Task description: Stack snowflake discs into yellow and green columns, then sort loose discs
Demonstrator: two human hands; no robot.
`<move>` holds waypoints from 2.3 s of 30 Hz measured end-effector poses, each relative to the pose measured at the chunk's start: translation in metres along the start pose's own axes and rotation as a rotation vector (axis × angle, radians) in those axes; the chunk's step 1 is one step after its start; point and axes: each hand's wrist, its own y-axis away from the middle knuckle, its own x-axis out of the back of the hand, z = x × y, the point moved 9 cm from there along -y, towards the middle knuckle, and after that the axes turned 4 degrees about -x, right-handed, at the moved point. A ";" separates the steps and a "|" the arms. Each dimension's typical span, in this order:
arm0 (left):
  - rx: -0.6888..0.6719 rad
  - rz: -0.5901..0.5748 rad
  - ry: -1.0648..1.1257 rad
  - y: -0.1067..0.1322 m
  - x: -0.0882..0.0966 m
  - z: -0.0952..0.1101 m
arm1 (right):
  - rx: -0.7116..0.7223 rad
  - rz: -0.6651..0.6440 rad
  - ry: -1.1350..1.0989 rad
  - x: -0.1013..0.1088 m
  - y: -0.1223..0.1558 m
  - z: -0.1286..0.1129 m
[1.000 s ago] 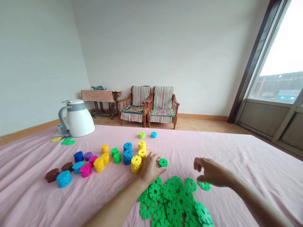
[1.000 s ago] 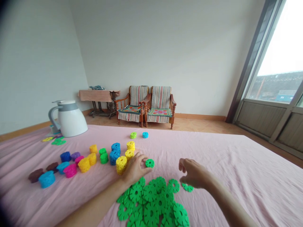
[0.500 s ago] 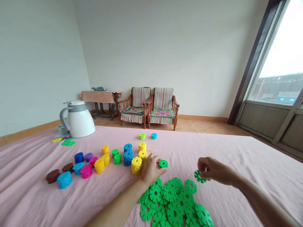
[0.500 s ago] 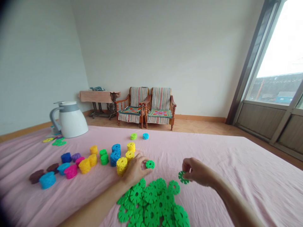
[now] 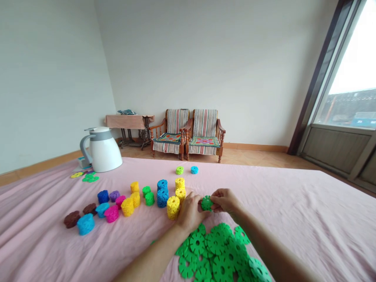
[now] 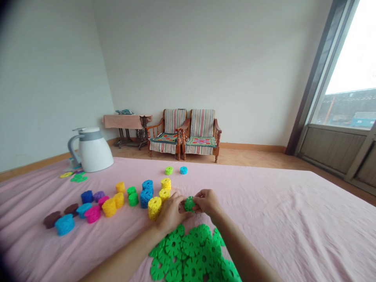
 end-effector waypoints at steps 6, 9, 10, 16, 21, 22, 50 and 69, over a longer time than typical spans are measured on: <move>-0.022 0.022 -0.003 0.000 -0.003 -0.003 | 0.014 0.033 0.103 -0.004 -0.007 0.006; -0.023 0.026 0.011 0.000 -0.004 -0.004 | 0.030 0.063 0.147 -0.003 -0.010 0.008; -0.025 0.026 0.014 0.000 -0.004 -0.004 | 0.037 0.073 0.161 -0.002 -0.010 0.008; -0.006 0.014 0.006 0.000 -0.002 -0.002 | 0.104 0.123 0.233 0.004 -0.010 0.004; 0.002 0.001 0.013 0.000 0.001 0.002 | 0.187 0.097 0.275 0.018 0.016 -0.012; 0.000 0.003 0.012 0.000 0.001 0.003 | 0.210 0.061 0.301 0.019 0.025 -0.017; -0.003 -0.010 0.017 -0.001 0.001 0.002 | 0.166 -0.141 0.067 0.017 0.039 -0.031; 0.002 -0.006 0.032 0.000 0.001 0.002 | 0.097 0.125 0.271 0.012 -0.010 -0.002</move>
